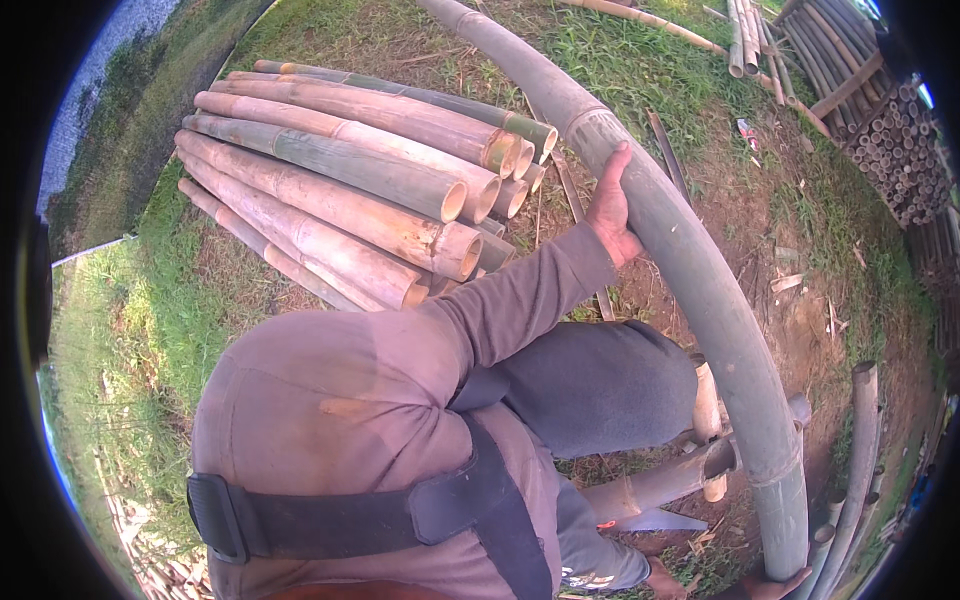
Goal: The person uses a hand saw to cut long bamboo poles into shorter sections. They position each pole on a makeshift stand, saw through it, and then move the cut piece to a growing pile nearby.
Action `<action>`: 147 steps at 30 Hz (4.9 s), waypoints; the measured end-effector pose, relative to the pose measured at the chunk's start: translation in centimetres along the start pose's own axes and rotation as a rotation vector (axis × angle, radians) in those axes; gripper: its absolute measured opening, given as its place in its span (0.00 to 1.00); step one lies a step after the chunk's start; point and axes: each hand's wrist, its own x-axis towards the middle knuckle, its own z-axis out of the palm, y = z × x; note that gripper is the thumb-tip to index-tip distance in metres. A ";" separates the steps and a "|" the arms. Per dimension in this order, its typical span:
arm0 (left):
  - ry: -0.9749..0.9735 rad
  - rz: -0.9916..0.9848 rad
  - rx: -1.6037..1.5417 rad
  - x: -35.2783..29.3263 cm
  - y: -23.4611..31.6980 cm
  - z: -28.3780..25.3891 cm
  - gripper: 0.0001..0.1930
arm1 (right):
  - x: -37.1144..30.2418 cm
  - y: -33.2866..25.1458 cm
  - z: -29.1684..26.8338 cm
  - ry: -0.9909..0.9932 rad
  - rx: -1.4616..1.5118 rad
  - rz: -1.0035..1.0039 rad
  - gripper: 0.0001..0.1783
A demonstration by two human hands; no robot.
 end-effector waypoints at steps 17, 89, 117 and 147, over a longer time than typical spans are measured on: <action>0.313 0.899 0.154 -19.6 35.4 -10.7 0.22 | -12.4 9.1 32.4 -0.934 -0.098 0.200 0.37; 1.730 -0.082 1.213 -30.6 32.6 -44.7 0.41 | -24.2 30.0 7.2 -0.682 -1.002 -0.132 0.23; -1.974 0.221 2.322 -5.4 -53.8 20.5 0.62 | -22.8 25.7 0.4 -0.126 -0.824 0.149 0.22; -1.563 -0.014 2.200 10.4 -0.9 19.3 0.57 | -0.8 16.4 10.5 0.379 0.686 -0.056 0.43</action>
